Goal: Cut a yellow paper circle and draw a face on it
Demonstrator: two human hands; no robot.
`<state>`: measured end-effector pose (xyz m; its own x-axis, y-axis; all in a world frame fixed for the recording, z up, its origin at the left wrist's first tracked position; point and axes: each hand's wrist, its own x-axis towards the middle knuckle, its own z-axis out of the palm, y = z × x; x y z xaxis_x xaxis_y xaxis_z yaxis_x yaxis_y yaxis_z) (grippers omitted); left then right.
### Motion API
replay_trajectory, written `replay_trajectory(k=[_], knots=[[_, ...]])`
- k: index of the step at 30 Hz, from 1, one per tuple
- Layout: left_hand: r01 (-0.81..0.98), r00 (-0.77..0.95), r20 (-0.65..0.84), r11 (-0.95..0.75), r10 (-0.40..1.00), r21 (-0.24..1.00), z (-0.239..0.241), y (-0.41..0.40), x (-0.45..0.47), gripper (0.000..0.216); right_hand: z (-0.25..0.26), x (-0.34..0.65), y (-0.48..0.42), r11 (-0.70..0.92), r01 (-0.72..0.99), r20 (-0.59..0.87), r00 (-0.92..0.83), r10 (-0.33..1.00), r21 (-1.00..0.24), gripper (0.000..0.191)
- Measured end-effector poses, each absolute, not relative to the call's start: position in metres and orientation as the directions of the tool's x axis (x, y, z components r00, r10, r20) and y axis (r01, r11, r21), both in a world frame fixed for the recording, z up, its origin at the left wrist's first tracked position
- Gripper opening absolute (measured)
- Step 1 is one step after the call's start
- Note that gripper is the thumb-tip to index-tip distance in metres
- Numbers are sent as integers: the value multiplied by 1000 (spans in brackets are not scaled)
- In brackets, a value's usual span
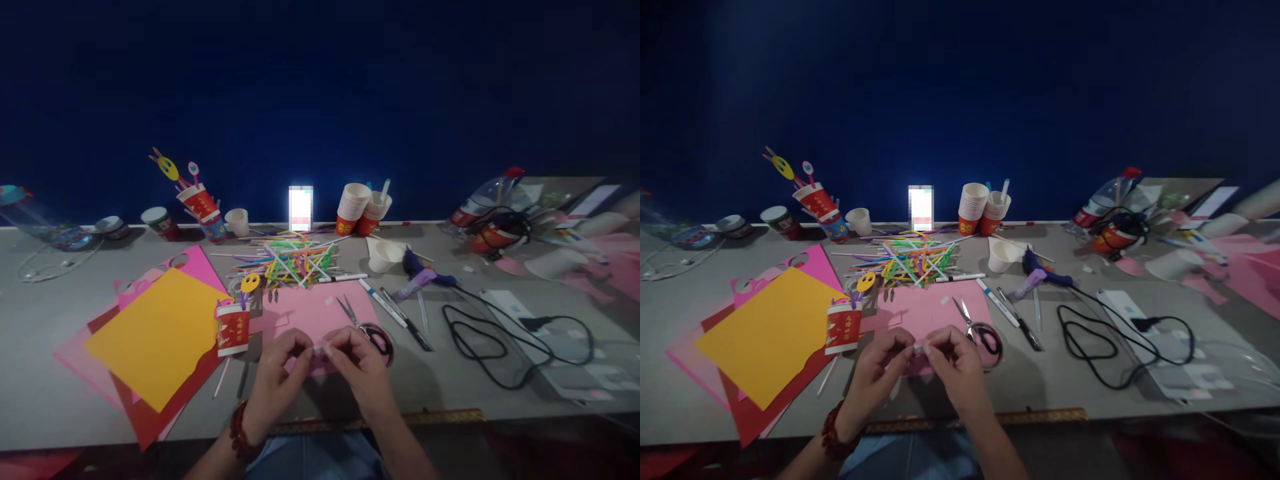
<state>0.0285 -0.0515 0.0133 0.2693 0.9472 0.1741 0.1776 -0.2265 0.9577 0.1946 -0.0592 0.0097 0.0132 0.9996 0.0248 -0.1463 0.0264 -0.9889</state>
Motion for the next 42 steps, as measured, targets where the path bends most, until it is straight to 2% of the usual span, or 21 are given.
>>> replay_trajectory(k=[9, 16, 20, 22, 25, 30, 36, 42], knots=[[238, 230, 200, -254, 953, 937, 9, -51, 34, 12, 10, 193, -62, 136, -47, 133, 56, 990, -990, 8], [210, 212, 187, -232, 959, 950, 8, -52, 34, 15, 1, 187, -68, 176, 30, 179, 129, 975, -984, 5], [194, 240, 180, -228, 954, 954, 8, -55, 33, 16, 1, 189, -67, 147, -85, 137, 118, 984, -985, 41], [184, 262, 174, -226, 949, 957, 8, -56, 32, 17, 3, 191, -67, 145, -88, 139, 73, 988, -985, 46], [136, 262, 140, -180, 955, 974, 6, -56, 33, 19, 6, 194, -67, 233, 21, 234, 67, 970, -972, 36], [-57, 252, -19, 35, 968, 998, -1, -54, 35, 25, 4, 194, -71, 410, 271, 452, 113, 885, -871, 31], [-124, 234, -60, 91, 970, 988, -2, -55, 37, 27, 1, 192, -71, 380, 280, 431, 152, 889, -882, 25], [-193, 238, -51, 98, 970, 976, 5, -56, 39, 25, -4, 190, -70, 356, 218, 399, 198, 896, -909, 17]])
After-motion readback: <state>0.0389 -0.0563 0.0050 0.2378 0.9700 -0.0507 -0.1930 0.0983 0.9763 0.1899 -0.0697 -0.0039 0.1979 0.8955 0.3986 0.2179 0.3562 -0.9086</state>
